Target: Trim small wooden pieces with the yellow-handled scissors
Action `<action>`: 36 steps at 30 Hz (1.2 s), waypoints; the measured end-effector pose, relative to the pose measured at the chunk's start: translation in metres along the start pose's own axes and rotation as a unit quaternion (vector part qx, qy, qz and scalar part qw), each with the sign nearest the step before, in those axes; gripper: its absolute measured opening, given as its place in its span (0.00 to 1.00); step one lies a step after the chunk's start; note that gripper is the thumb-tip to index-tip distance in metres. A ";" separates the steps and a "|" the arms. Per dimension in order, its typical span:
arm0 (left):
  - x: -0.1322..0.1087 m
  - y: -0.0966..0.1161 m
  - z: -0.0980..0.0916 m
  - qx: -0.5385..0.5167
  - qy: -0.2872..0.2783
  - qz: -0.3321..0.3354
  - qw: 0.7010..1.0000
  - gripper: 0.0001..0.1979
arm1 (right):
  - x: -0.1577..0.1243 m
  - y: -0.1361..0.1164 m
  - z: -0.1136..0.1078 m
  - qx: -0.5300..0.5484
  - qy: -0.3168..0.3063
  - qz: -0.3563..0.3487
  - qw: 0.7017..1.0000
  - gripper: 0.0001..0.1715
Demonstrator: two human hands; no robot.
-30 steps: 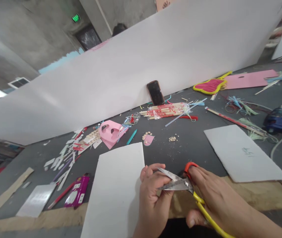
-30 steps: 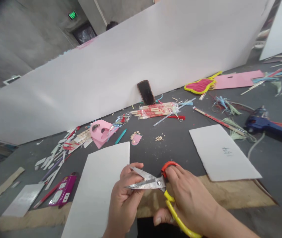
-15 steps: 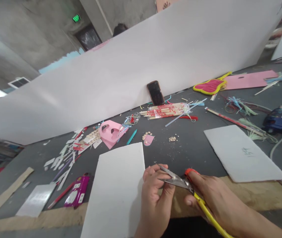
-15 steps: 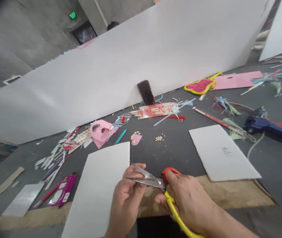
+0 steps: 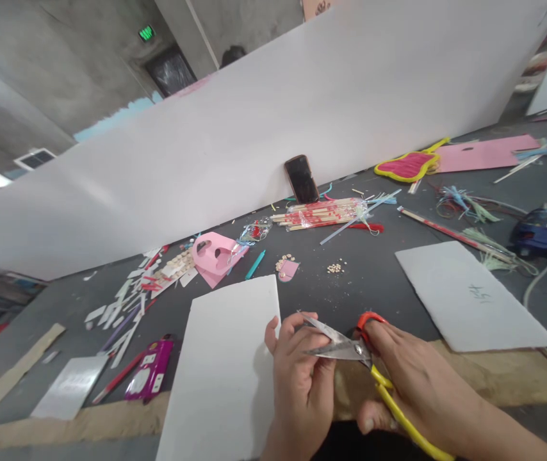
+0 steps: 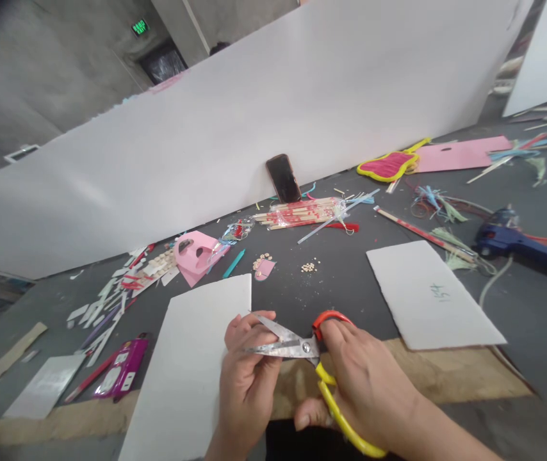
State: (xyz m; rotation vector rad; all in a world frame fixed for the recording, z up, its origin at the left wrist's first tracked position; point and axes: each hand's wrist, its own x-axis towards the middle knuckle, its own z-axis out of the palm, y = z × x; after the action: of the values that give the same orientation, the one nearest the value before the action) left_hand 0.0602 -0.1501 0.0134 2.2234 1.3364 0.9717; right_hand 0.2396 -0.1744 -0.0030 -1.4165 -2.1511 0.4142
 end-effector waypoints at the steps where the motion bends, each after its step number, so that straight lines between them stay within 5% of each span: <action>1: 0.000 0.000 0.000 -0.008 -0.008 -0.004 1.000 0.09 | 0.000 0.000 0.000 0.002 -0.007 0.004 1.000 0.29; 7: 0.003 -0.002 -0.004 -0.062 -0.035 -0.013 0.997 0.09 | -0.001 0.003 0.002 0.036 -0.060 0.043 0.997 0.14; 16: 0.001 0.006 0.000 -0.061 -0.018 -0.039 0.997 0.09 | -0.002 -0.001 0.005 0.050 -0.059 0.051 0.996 0.10; 25: -0.001 0.004 0.003 0.067 0.077 0.064 0.993 0.09 | -0.006 0.006 0.011 0.047 0.025 0.011 0.998 0.13; 30: 0.000 0.012 0.007 0.039 0.147 0.035 0.988 0.10 | -0.002 0.004 0.007 0.037 0.051 -0.032 0.998 0.22; 36: -0.001 0.011 0.006 0.037 0.120 0.037 0.991 0.10 | -0.004 0.005 0.008 0.048 0.046 -0.020 0.998 0.28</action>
State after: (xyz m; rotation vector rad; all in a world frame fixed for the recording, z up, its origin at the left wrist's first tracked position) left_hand 0.0707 -0.1562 0.0159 2.2824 1.4193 1.2693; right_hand 0.2399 -0.1755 -0.0128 -1.3111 -2.0541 0.4228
